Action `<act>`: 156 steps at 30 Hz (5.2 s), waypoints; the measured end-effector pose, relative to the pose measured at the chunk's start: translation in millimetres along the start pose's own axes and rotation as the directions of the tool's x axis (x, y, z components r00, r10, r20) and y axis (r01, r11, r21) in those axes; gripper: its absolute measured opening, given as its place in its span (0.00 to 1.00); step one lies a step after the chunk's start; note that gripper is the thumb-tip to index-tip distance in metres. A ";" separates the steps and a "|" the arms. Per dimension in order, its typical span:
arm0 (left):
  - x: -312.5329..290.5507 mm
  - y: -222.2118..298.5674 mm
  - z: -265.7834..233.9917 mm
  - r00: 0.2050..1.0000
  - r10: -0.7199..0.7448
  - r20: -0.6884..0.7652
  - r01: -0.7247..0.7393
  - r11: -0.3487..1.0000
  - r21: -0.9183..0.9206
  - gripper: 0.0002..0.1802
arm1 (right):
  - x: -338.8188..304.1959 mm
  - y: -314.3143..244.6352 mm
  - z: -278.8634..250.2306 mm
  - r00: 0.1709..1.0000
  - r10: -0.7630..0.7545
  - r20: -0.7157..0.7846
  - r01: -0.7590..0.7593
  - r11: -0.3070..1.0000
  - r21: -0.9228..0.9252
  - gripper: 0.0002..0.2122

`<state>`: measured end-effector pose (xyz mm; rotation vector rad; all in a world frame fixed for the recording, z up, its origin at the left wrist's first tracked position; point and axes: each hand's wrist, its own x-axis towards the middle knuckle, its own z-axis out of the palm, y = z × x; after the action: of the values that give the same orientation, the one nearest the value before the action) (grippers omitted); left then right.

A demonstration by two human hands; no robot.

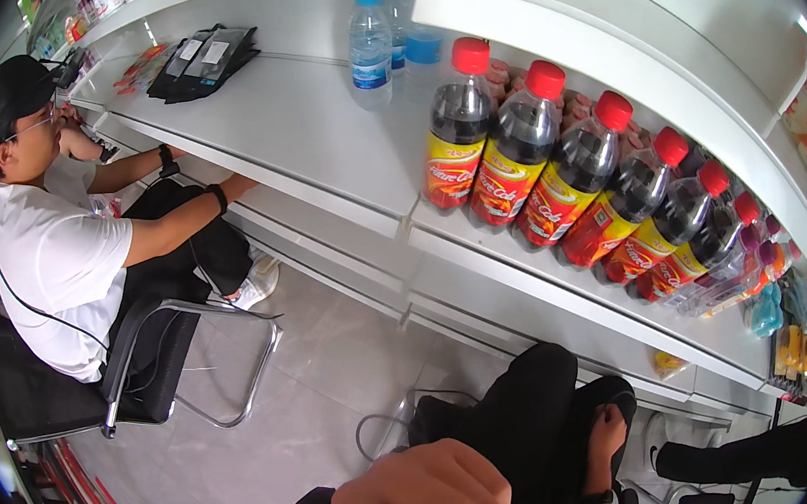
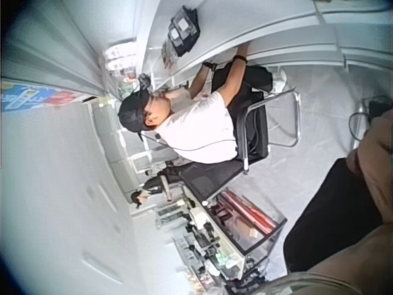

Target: Arranging and moving various drink bottles and cans on a white display shelf.

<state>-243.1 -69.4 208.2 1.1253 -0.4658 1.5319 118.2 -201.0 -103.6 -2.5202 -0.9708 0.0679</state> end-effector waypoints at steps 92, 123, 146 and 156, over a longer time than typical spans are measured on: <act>42.7 -136.7 -203.4 0.893 0.082 -0.442 0.432 0.118 0.894 0.34 | 17.4 51.6 15.0 0.985 0.171 0.001 -0.094 0.538 0.837 0.07; -68.9 -151.7 -242.3 0.978 0.192 -0.076 0.160 -0.472 0.867 0.30 | 48.5 -15.3 -141.6 0.984 0.163 0.067 -0.124 0.370 0.921 0.09; -68.0 -157.0 -228.8 0.982 0.180 -0.059 0.135 -0.442 0.887 0.31 | 294.5 -39.3 -216.7 0.888 -0.077 -0.454 0.244 0.915 0.321 0.25; -64.8 -164.8 -229.1 0.984 0.159 -0.084 0.140 -0.378 0.915 0.29 | 291.5 -54.4 -185.3 0.880 -0.107 -0.463 0.291 0.892 0.346 0.28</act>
<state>-189.0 125.9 1.3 2.1999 1.5745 1.8813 340.1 -46.4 118.0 -1.9205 -0.9155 -0.3142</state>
